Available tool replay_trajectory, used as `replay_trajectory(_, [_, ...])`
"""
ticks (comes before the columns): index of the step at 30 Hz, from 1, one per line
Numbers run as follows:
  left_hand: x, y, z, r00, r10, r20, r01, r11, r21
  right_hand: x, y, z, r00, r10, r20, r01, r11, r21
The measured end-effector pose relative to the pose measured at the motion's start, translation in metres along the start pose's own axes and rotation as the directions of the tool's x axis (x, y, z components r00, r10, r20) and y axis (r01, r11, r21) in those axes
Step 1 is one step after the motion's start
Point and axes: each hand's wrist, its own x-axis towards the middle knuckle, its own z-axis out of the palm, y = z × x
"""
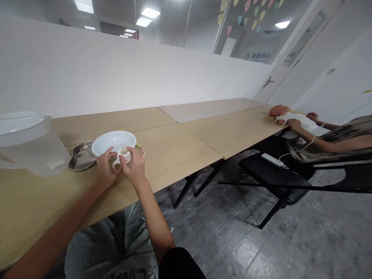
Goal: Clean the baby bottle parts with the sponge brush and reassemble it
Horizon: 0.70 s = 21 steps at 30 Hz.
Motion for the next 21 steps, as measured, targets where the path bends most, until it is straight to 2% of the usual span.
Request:
replay_trajectory(5, [-0.0011, -0.0036, -0.0007, 1.000, 0.024, -0.018, -0.024, 1.000, 0.001, -0.0012, -0.0026, -0.0001, 0.998, -0.035, 0.050, 0.034, 0.999, 0.018])
replay_trajectory(8, [-0.0012, -0.0020, -0.0026, 1.000, 0.008, -0.003, -0.008, 1.000, -0.017, -0.0014, -0.0049, -0.0019, 1.000, -0.013, 0.011, 0.014, 1.000, -0.025])
replay_trajectory(13, [0.0009, 0.0016, -0.0024, 0.999, -0.042, -0.024, 0.042, 0.999, -0.019, -0.0041, -0.0067, -0.0057, 0.992, -0.002, -0.123, -0.002, 0.999, -0.037])
replay_trajectory(17, [0.0035, 0.0032, -0.0031, 0.998, -0.057, -0.022, 0.057, 0.998, -0.010, -0.0090, -0.0078, -0.0042, 0.985, -0.102, -0.140, 0.097, 0.994, -0.040])
replay_trajectory(21, [0.0057, 0.0042, -0.0069, 0.998, -0.053, 0.044, 0.054, 0.998, -0.013, -0.0095, -0.0083, -0.0009, 0.983, -0.056, -0.177, 0.055, 0.998, -0.015])
